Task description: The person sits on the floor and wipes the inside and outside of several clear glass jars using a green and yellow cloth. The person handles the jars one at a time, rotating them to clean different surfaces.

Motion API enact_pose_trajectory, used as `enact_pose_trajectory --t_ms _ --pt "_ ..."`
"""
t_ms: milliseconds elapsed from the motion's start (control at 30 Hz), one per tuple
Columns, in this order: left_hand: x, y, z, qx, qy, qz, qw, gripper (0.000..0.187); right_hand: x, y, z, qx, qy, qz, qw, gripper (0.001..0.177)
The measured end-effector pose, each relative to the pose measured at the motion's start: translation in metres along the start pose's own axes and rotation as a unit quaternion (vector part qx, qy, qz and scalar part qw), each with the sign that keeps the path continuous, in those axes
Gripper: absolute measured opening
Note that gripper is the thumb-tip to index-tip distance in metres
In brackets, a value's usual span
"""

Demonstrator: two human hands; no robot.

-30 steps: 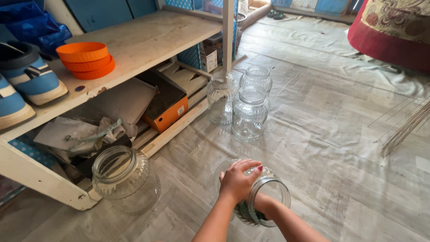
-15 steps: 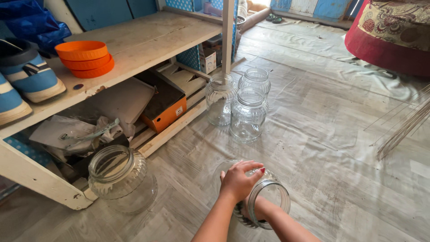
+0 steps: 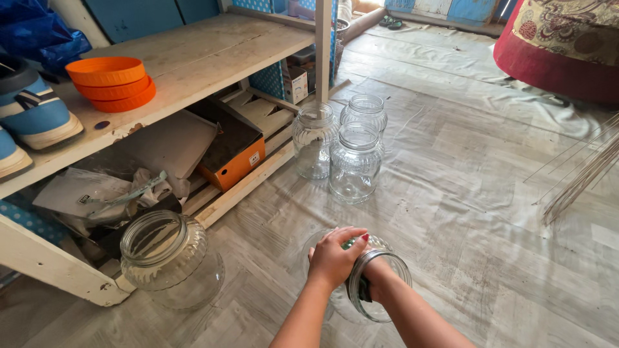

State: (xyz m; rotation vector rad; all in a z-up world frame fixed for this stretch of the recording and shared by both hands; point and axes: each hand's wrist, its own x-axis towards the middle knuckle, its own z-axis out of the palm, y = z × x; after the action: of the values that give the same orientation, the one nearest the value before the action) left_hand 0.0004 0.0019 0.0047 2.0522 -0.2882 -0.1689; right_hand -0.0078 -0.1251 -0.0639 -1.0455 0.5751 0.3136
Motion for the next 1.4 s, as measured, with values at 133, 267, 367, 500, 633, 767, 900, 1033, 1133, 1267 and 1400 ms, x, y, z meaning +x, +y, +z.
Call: enact_pose_trajectory --t_ms 133,267,367,500,633,767,900,1033,1133,1267,1400 --pt "0.002 -0.003 0.001 0.008 -0.001 0.005 1.0 0.037 0.003 0.002 0.005 0.031 0.01 0.002 0.999 0.036" --pt "0.004 -0.004 0.001 -0.001 -0.002 -0.004 1.0 0.037 0.003 0.003 0.003 0.098 0.044 -0.01 0.994 0.037" --pt "0.005 -0.003 0.0 0.0 -0.004 -0.004 1.0 0.037 0.004 0.005 0.01 0.158 0.013 -0.021 0.987 0.044" --pt "0.003 -0.002 0.003 0.004 -0.015 0.02 1.0 0.038 0.012 0.017 0.015 0.233 -0.012 -0.011 0.972 0.051" --pt "0.002 0.0 0.001 0.01 -0.023 -0.002 1.0 0.038 0.042 0.03 -0.006 0.155 -0.051 -0.04 0.986 0.053" --pt "0.0 0.001 0.002 0.02 -0.034 0.014 0.999 0.037 0.093 0.047 -0.04 -0.041 -0.208 -0.049 0.976 0.055" --pt "0.0 0.002 0.009 0.044 -0.056 0.017 0.997 0.036 0.109 0.055 -0.055 -0.771 -0.131 -0.517 0.347 0.066" --pt "0.005 -0.003 0.009 0.04 -0.06 0.031 0.997 0.037 0.083 0.05 -0.034 -0.822 -0.141 -0.255 0.49 0.072" --pt "0.011 -0.006 0.003 0.024 -0.06 0.024 0.998 0.037 0.066 0.036 -0.017 -0.873 -0.064 -0.179 0.449 0.059" --pt "0.013 -0.003 0.001 0.018 -0.067 0.031 0.997 0.038 0.074 0.038 -0.013 -0.911 0.076 -0.198 0.354 0.05" --pt "0.009 0.001 0.004 0.031 -0.066 0.012 0.997 0.038 0.087 0.046 -0.042 -0.961 0.004 -0.262 0.09 0.052"
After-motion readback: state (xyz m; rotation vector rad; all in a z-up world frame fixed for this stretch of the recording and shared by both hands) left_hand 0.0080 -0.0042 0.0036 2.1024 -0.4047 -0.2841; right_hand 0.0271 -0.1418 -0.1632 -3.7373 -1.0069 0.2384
